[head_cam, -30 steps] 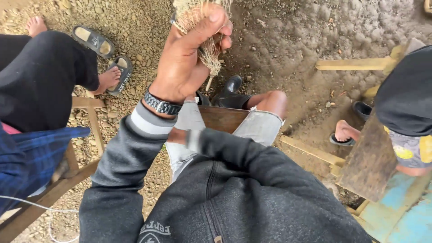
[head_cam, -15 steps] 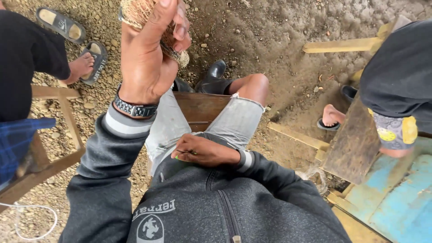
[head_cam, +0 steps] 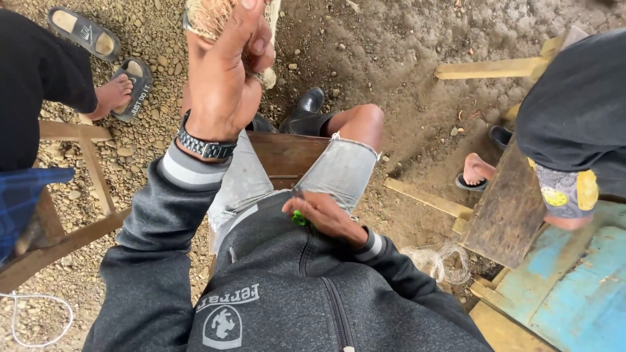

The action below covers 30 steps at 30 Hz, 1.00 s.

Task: The person is repairing a fishing net using a netting needle and twine, making knots to fix holes and trimming excess twine with scissors.

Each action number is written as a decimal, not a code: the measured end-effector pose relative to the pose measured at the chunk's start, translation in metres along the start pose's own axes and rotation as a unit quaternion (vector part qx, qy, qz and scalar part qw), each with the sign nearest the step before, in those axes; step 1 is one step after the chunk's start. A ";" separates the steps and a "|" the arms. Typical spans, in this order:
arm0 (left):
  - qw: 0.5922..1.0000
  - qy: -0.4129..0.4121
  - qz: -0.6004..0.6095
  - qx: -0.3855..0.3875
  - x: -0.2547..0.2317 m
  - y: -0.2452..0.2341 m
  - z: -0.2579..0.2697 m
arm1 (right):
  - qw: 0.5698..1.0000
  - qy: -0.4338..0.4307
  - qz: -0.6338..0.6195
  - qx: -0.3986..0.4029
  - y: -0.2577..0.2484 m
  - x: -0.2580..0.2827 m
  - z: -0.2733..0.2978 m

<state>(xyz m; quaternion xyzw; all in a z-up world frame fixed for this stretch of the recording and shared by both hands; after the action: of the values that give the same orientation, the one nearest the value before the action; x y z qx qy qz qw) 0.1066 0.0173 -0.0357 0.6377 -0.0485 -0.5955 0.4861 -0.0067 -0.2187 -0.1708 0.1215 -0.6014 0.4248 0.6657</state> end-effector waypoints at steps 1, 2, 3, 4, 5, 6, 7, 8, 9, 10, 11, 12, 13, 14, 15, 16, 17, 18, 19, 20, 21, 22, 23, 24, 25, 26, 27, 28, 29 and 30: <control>0.999 0.012 0.020 0.025 -0.001 0.000 0.000 | 0.999 -0.020 -0.033 0.014 0.004 0.006 0.005; 1.000 0.013 0.020 0.018 -0.006 0.001 0.002 | 0.999 -0.019 -0.033 0.020 -0.003 0.014 0.007; 0.999 0.000 0.029 0.026 -0.009 0.002 0.005 | 0.997 -0.033 -0.056 0.052 -0.007 0.025 0.011; 0.999 -0.012 0.038 0.036 -0.012 0.006 0.007 | 0.992 -0.049 -0.078 0.082 -0.013 0.036 0.013; 0.999 -0.009 0.039 0.033 -0.015 0.006 0.005 | 0.992 -0.049 -0.077 0.086 -0.019 0.032 0.013; 0.997 -0.023 0.062 0.037 -0.016 0.006 0.005 | 0.987 -0.082 -0.017 0.135 -0.019 0.030 0.017; 0.995 -0.038 0.084 0.041 -0.017 0.006 0.004 | 0.975 -0.115 0.043 0.183 -0.019 0.026 0.020; 0.995 -0.036 0.085 0.039 -0.017 0.004 0.001 | 0.975 -0.115 0.043 0.185 -0.016 0.032 0.020; 0.995 -0.024 0.087 0.039 -0.018 0.002 -0.002 | 0.972 -0.142 0.046 0.179 -0.015 0.041 0.020; 0.995 -0.013 0.089 0.041 -0.018 0.001 -0.005 | 0.969 -0.168 0.050 0.172 -0.014 0.050 0.019; 0.995 -0.011 0.090 0.040 -0.013 -0.001 -0.011 | 0.969 -0.169 0.051 0.173 -0.009 0.043 0.018; 0.995 -0.018 0.090 0.026 -0.008 -0.005 -0.016 | 0.976 -0.178 0.033 0.124 -0.009 0.038 0.015; 0.995 -0.025 0.091 0.012 -0.002 -0.009 -0.022 | 0.979 -0.187 0.015 0.076 -0.010 0.033 0.011; 0.996 -0.024 0.091 0.009 0.002 -0.011 -0.024 | 0.979 -0.187 0.014 0.079 -0.008 0.033 0.009; 0.995 -0.024 0.094 -0.024 0.007 -0.016 -0.027 | 0.984 -0.164 -0.001 0.070 -0.008 0.030 0.005; 0.993 -0.028 0.095 -0.057 0.014 -0.022 -0.028 | 0.988 -0.138 -0.018 0.059 -0.007 0.027 0.004; 0.993 -0.031 0.094 -0.059 0.020 -0.028 -0.028 | 0.989 -0.135 -0.019 0.059 -0.004 0.023 0.006; 0.993 -0.062 0.082 -0.064 0.031 -0.033 -0.029 | 0.985 -0.160 -0.053 0.041 -0.004 0.023 0.007; 0.991 -0.094 0.070 -0.068 0.041 -0.037 -0.030 | 0.979 -0.185 -0.086 0.022 -0.005 0.023 0.008; 0.990 -0.098 0.070 -0.068 0.043 -0.039 -0.030 | 0.979 -0.181 -0.086 0.019 -0.008 0.025 0.010; 0.988 -0.127 0.081 -0.042 0.047 -0.037 -0.029 | 0.980 -0.180 -0.090 0.001 -0.012 0.029 0.012; 0.984 -0.152 0.093 -0.016 0.050 -0.035 -0.030 | 0.979 -0.181 -0.092 -0.015 -0.017 0.033 0.011; 0.984 -0.154 0.093 -0.014 0.047 -0.030 -0.028 | 0.979 -0.181 -0.091 -0.017 -0.020 0.036 0.014; 0.987 -0.132 0.088 0.029 0.041 -0.023 -0.025 | 0.988 -0.121 -0.095 0.015 -0.017 0.033 0.017; 0.988 -0.109 0.082 0.072 0.035 -0.015 -0.021 | 0.992 -0.061 -0.099 0.048 -0.015 0.029 0.021; 0.988 -0.108 0.082 0.072 0.034 -0.016 -0.020 | 0.992 -0.062 -0.099 0.048 -0.015 0.031 0.024; 0.988 -0.103 0.097 0.063 0.032 -0.017 -0.020 | 0.993 -0.073 -0.055 0.080 -0.012 0.032 0.029; 0.987 -0.096 0.113 0.054 0.030 -0.019 -0.019 | 0.990 -0.084 -0.010 0.113 -0.009 0.032 0.035; 0.988 -0.095 0.112 0.053 0.030 -0.021 -0.018 | 0.990 -0.086 -0.010 0.114 -0.013 0.035 0.036; 0.988 -0.098 0.117 0.029 0.030 -0.025 -0.019 | 0.990 -0.066 -0.030 0.122 -0.018 0.037 0.036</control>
<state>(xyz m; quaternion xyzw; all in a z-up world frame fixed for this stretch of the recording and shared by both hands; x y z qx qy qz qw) 0.1174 0.0223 -0.0776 0.5799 -0.1881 -0.5925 0.5266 -0.0224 -0.2385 -0.1223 0.2478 -0.5837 0.4662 0.6168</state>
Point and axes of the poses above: each hand's wrist, its own z-axis away from the middle knuckle, its own y-axis out of the palm, x = y × z, the point moved 6 cm from there along -z, towards the middle knuckle, and after that the axes turned 15 degrees about -x, right-handed, at the moved point
